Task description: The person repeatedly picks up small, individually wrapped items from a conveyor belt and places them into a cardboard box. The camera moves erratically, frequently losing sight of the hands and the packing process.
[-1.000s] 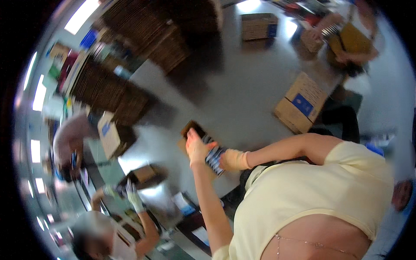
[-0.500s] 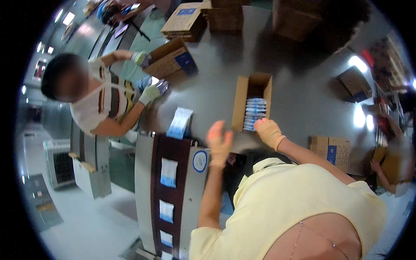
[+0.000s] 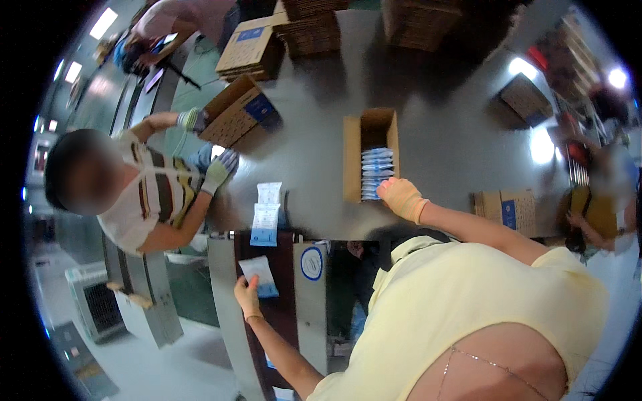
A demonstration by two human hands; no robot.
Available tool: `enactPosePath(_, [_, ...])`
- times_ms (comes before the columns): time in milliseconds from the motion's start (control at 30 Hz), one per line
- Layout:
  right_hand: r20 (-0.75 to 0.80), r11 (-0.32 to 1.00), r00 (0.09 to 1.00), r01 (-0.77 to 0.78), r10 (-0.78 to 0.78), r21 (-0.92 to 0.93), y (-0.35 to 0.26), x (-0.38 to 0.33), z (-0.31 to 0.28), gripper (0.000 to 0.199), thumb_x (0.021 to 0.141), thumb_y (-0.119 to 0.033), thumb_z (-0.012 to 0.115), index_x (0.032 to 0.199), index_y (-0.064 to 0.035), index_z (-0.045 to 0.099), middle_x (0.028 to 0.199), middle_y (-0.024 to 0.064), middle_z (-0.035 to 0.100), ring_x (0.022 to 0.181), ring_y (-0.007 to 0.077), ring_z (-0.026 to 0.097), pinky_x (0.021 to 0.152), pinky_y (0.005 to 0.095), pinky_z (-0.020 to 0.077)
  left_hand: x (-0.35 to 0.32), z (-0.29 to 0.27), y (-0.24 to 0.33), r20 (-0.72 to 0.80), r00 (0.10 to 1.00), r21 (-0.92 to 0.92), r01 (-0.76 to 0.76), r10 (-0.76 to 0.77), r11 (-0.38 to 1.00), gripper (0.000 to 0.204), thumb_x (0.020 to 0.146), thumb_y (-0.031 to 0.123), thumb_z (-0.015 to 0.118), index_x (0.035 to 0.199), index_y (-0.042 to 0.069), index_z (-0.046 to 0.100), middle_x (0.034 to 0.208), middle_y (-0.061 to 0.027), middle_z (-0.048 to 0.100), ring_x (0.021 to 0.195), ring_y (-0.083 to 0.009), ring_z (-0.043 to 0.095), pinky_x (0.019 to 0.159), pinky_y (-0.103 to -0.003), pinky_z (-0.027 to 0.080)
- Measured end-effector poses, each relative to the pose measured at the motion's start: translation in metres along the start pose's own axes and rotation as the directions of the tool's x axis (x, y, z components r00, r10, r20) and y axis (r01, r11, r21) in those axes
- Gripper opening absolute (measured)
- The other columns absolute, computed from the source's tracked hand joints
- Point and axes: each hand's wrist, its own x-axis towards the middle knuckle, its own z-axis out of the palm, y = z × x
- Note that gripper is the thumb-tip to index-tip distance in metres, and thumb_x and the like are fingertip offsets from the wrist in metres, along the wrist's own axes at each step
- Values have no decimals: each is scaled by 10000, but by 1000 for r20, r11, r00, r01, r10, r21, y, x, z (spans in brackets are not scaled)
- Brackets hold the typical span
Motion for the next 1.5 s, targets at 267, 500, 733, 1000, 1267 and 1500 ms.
enactPosePath(267, [53,999,998,-35,35,10,-5,-1,-9,118,768,-100,573,875,-86,621,892,81,626,892,239,607,720,350,516,176,101,56,234,968,435,-25,-86,900,560,672,204,810,1093,-54,543,955,-116,640,889,-187,585,755,-312,466])
enactPosePath(500, [15,995,999,-50,49,91,1,-12,-8,87,769,-131,586,842,-101,622,872,43,616,881,224,601,684,362,516,155,234,154,493,839,587,-515,229,625,616,520,195,845,1040,26,563,1001,-130,613,915,-298,602,792,-409,498])
enactPosePath(733, [-75,996,994,-85,84,-15,-4,-14,8,73,758,-175,578,797,-114,584,799,20,579,813,196,581,591,335,490,135,317,161,571,769,297,-521,288,800,442,662,218,759,1032,49,586,912,-112,669,847,-269,647,749,-379,504])
enactPosePath(1000, [-157,996,987,-11,24,87,-5,-6,8,79,747,-144,598,813,-101,586,806,20,580,805,201,591,587,334,488,145,253,292,472,628,-625,-256,618,737,579,627,-23,762,1165,11,549,1042,-63,622,919,-223,586,849,-336,478])
enactPosePath(1267, [-185,996,982,-10,25,83,2,-12,8,102,764,-175,597,819,-94,568,793,36,577,775,209,597,570,344,494,101,387,274,542,637,102,-697,548,710,884,592,107,844,1359,136,405,1390,-135,417,1322,-335,248,1067,-517,252])
enactPosePath(1500, [-196,997,980,42,-29,62,-2,4,8,99,756,-182,597,801,-96,574,748,33,581,718,208,608,503,347,488,93,351,271,641,256,273,-957,724,97,700,774,346,676,1378,135,392,1425,-72,415,1344,-351,270,1058,-585,193])
